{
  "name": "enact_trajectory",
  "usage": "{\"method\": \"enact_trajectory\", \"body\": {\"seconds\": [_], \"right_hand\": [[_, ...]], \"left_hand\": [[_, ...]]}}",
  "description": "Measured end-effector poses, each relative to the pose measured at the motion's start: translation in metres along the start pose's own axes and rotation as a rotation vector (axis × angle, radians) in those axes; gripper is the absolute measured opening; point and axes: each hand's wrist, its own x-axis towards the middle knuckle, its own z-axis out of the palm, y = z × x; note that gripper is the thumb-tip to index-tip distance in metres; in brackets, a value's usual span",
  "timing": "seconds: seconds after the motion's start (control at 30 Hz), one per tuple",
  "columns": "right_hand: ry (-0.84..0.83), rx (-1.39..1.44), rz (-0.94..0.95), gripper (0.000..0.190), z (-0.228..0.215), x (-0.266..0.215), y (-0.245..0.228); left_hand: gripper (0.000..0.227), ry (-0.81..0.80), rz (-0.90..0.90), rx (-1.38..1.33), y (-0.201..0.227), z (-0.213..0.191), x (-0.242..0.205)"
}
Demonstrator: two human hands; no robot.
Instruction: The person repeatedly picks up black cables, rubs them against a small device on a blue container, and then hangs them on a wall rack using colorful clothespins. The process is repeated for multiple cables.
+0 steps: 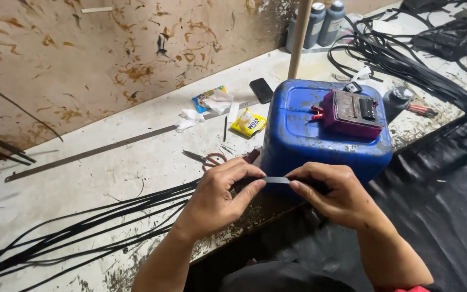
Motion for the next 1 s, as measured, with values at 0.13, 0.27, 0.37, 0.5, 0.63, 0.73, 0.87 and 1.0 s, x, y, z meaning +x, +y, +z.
{"method": "enact_trajectory", "body": {"seconds": [0.13, 0.27, 0.37, 0.5, 0.63, 0.73, 0.87, 1.0], "right_hand": [[-0.006, -0.047, 0.030, 0.012, -0.008, 0.001, 0.003], [-0.018, -0.067, 0.055, 0.011, 0.000, 0.004, 0.006], [-0.040, -0.076, 0.050, 0.011, 0.004, 0.009, 0.007], [-0.039, -0.109, 0.024, 0.011, 0.013, 0.017, 0.000], [-0.057, -0.139, 0.008, 0.008, 0.019, 0.024, -0.007], [-0.047, -0.146, 0.015, 0.009, 0.013, 0.024, -0.005], [0.028, -0.265, -0.005, 0.011, -0.009, 0.019, -0.002], [0.043, -0.388, 0.070, 0.011, -0.022, 0.013, 0.003]], "left_hand": [[0.012, -0.003, -0.003, -0.033, -0.015, -0.018, -0.002], [0.012, 0.000, -0.014, -0.064, -0.028, -0.027, -0.005], [0.013, 0.006, -0.006, -0.064, -0.035, -0.032, -0.007], [0.015, 0.006, 0.010, -0.125, -0.025, -0.040, -0.004], [0.017, 0.001, 0.085, -0.121, -0.028, -0.033, 0.001], [0.015, -0.006, 0.085, -0.097, -0.034, -0.036, 0.005], [0.013, 0.040, 0.086, -0.055, -0.057, -0.041, 0.010], [0.019, 0.047, 0.170, 0.025, -0.064, -0.029, 0.023]]}}
